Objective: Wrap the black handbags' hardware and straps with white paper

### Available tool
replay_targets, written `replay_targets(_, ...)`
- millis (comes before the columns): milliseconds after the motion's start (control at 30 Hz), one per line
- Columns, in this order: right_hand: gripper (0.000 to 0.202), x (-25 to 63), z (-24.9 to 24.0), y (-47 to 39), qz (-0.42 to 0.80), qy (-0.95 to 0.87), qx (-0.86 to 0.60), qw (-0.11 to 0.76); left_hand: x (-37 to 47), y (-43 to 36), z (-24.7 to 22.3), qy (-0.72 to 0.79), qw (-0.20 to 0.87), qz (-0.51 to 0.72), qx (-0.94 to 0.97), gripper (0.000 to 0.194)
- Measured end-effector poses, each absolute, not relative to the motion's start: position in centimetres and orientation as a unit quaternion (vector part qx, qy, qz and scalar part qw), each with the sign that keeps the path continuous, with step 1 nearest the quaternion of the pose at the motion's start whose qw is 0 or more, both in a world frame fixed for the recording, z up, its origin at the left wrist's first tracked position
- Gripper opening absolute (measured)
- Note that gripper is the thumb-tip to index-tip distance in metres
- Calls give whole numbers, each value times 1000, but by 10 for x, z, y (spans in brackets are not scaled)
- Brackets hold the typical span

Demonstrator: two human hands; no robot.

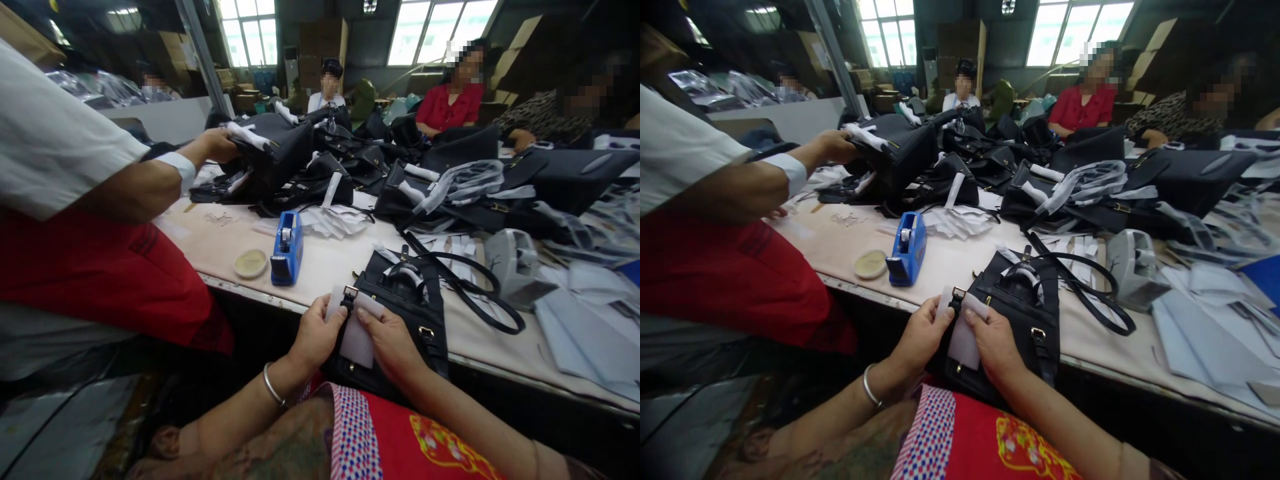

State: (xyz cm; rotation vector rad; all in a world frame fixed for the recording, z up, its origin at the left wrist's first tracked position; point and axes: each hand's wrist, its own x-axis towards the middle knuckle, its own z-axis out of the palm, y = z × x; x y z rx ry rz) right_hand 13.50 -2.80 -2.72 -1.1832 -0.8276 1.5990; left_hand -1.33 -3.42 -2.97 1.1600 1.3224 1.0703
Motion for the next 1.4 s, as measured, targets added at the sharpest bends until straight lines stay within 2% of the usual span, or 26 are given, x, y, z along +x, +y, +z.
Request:
replay_targets(167, 40, 128, -27, -28, 672, -338, -442, 488, -26, -31, -20, 562, 518, 447, 465, 31)
replay_targets(267, 44, 128, -20, -26, 677, -381, -439, 451, -35, -31, -14, 576, 453, 431, 528, 25)
replay_targets(367, 48, 128, -8, -18, 599, -451, -506, 426, -37, -32, -11, 569, 370, 416, 606, 22)
replay_targets(500, 36, 125, 2, -8, 585, -425, -530, 444, -32, -36, -12, 551, 312, 425, 647, 22)
replay_targets(600, 32, 125, -2, -7, 604, -378, -511, 481, -29, -41, -17, 513, 283, 460, 667, 13)
replay_targets(667, 30, 126, -7, -10, 605, -351, -501, 510, -29, -43, -21, 482, 340, 479, 649, 19)
replay_targets(800, 25, 129, -11, -15, 604, -323, -485, 544, -32, -33, -25, 407, 659, 444, 450, 58)
replay_targets(867, 24, 129, -12, -16, 601, -327, -481, 548, -32, -26, -24, 395, 725, 401, 398, 61)
replay_targets(1033, 23, 131, -14, -15, 565, -359, -495, 554, -23, -17, -16, 422, 658, 348, 518, 51)
replay_targets(1133, 26, 137, -17, -13, 543, -391, -514, 537, -14, -17, -14, 407, 669, 337, 523, 49)
replay_targets(1267, 38, 156, -20, -12, 552, -448, -545, 444, -3, -18, -21, 380, 725, 354, 453, 49)
replay_targets(1400, 49, 192, -17, -17, 563, -554, -481, 380, -1, -18, -28, 406, 717, 365, 433, 48)
